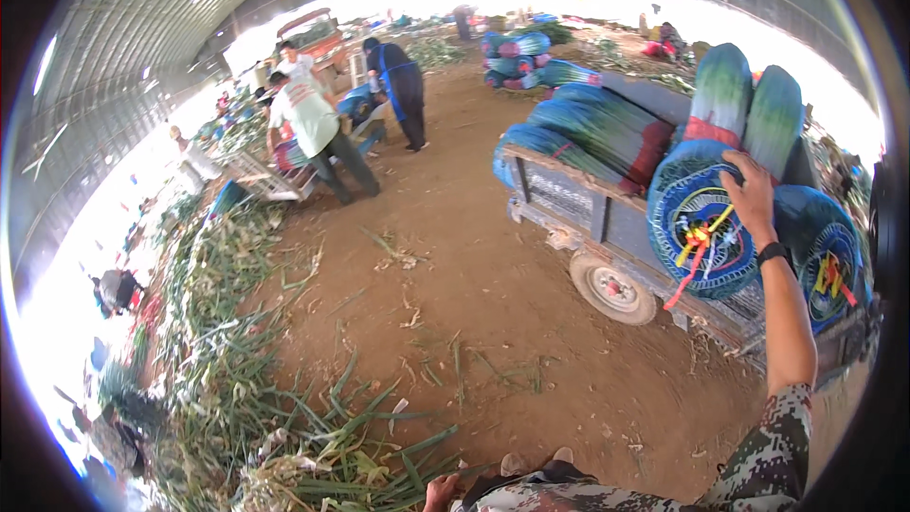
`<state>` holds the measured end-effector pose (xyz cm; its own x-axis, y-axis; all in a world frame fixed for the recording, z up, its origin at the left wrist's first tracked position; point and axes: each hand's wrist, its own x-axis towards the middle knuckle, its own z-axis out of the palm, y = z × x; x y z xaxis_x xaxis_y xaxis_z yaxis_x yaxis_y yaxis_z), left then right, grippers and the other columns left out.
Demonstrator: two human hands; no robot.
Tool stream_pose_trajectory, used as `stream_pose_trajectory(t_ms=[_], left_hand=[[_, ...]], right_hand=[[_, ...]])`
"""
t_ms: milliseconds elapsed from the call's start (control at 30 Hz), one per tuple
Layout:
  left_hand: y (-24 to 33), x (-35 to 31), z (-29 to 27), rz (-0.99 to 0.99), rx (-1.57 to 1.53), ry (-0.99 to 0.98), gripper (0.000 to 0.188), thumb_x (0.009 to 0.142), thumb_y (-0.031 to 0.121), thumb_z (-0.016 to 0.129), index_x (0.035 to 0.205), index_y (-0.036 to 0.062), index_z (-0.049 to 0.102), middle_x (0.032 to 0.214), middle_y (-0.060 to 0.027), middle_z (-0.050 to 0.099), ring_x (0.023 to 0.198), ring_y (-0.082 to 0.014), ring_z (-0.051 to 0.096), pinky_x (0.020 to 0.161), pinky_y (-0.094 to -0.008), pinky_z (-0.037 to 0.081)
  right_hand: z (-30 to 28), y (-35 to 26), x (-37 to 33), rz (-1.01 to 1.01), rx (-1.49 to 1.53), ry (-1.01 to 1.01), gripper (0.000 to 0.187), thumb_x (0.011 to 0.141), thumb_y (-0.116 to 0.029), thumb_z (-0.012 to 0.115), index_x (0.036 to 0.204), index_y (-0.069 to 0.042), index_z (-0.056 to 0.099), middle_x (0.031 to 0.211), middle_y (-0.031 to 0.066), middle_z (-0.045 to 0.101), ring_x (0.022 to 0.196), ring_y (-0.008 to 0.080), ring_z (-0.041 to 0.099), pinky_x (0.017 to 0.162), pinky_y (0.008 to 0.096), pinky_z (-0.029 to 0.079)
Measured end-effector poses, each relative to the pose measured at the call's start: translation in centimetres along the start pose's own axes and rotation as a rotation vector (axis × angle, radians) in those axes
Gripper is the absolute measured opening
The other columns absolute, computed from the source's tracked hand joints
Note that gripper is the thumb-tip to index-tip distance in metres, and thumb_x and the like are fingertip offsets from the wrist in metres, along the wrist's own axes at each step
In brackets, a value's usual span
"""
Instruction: The person stacks bundles of scallions into the back of a trailer and then pushes the trailer forward.
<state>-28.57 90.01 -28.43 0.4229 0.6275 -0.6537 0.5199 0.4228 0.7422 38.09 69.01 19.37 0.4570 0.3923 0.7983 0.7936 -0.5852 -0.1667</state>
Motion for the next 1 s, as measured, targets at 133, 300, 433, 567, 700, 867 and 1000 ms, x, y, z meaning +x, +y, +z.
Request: stream_pose_trajectory(t_ms=[133,300,433,567,700,867,1000], left_hand=[[4.0,2.0,1.1,0.14,0.021,-0.046,0.036,0.089,0.046,0.077,0.095,0.0112,0.075,0.089,-0.003,0.072,0.069,-0.0233,0.069,0.064,-0.0358,0.056],[13.7,5.7,5.3,0.193,0.108,-0.181,0.036,0.089,0.046,0.077,0.096,0.0107,0.075,0.089,-0.0032,0.072,0.069,-0.023,0.069,0.064,-0.0355,0.056],[20.3,7.1,9.1,0.269,0.163,-0.277,0.036,0.089,0.046,0.076,0.096,0.0104,0.075,0.088,-0.0034,0.072,0.069,-0.0228,0.069,0.064,-0.0353,0.056],[25.6,7.2,12.8,0.332,0.2,-0.357,0.036,0.09,0.045,0.076,0.097,0.0101,0.074,0.088,-0.0035,0.072,0.069,-0.0226,0.069,0.064,-0.0351,0.056],[29.0,6.8,15.7,0.368,0.226,-0.406,0.036,0.09,0.045,0.075,0.097,0.0097,0.074,0.088,-0.0037,0.072,0.069,-0.0224,0.069,0.064,-0.0349,0.056],[31.8,6.3,19.4,0.394,0.259,-0.449,0.036,0.09,0.045,0.075,0.098,0.0093,0.074,0.088,-0.0038,0.072,0.069,-0.0221,0.069,0.064,-0.0346,0.056],[33.1,6.1,21.9,0.405,0.281,-0.471,0.036,0.091,0.044,0.074,0.098,0.009,0.074,0.088,-0.004,0.072,0.069,-0.0219,0.069,0.064,-0.0344,0.056]], right_hand=[[0.4,-0.8,0.1,0.015,-0.007,-0.005,0.031,0.083,-0.018,0.072,0.109,-0.003,0.072,0.113,0.0152,0.073,0.11,0.0308,0.068,0.099,0.04,0.051],[1.2,-0.5,-0.2,0.002,-0.073,0.041,0.03,0.081,-0.029,0.073,0.105,-0.01,0.073,0.113,0.0106,0.073,0.11,0.0296,0.067,0.1,0.0435,0.047],[0.5,-0.7,-0.3,0.032,-0.082,0.03,0.03,0.082,-0.03,0.072,0.107,-0.013,0.073,0.114,0.0102,0.073,0.112,0.0299,0.065,0.101,0.0446,0.046],[0.3,-0.6,-0.4,0.013,-0.075,0.045,0.031,0.083,-0.032,0.07,0.107,-0.012,0.073,0.114,0.0082,0.073,0.113,0.0279,0.065,0.101,0.0445,0.045],[0.8,-0.2,-0.6,0.02,-0.084,0.043,0.032,0.084,-0.032,0.069,0.109,-0.012,0.072,0.114,0.0053,0.073,0.115,0.0249,0.064,0.102,0.0433,0.044],[0.9,-0.1,-0.5,0.018,-0.056,0.071,0.032,0.083,-0.033,0.069,0.105,-0.01,0.072,0.113,0.0062,0.073,0.115,0.0239,0.064,0.102,0.042,0.044],[0.9,-0.2,-0.6,0.031,-0.038,0.084,0.032,0.083,-0.033,0.069,0.105,-0.01,0.072,0.113,0.0063,0.073,0.115,0.0234,0.064,0.102,0.0415,0.043]])
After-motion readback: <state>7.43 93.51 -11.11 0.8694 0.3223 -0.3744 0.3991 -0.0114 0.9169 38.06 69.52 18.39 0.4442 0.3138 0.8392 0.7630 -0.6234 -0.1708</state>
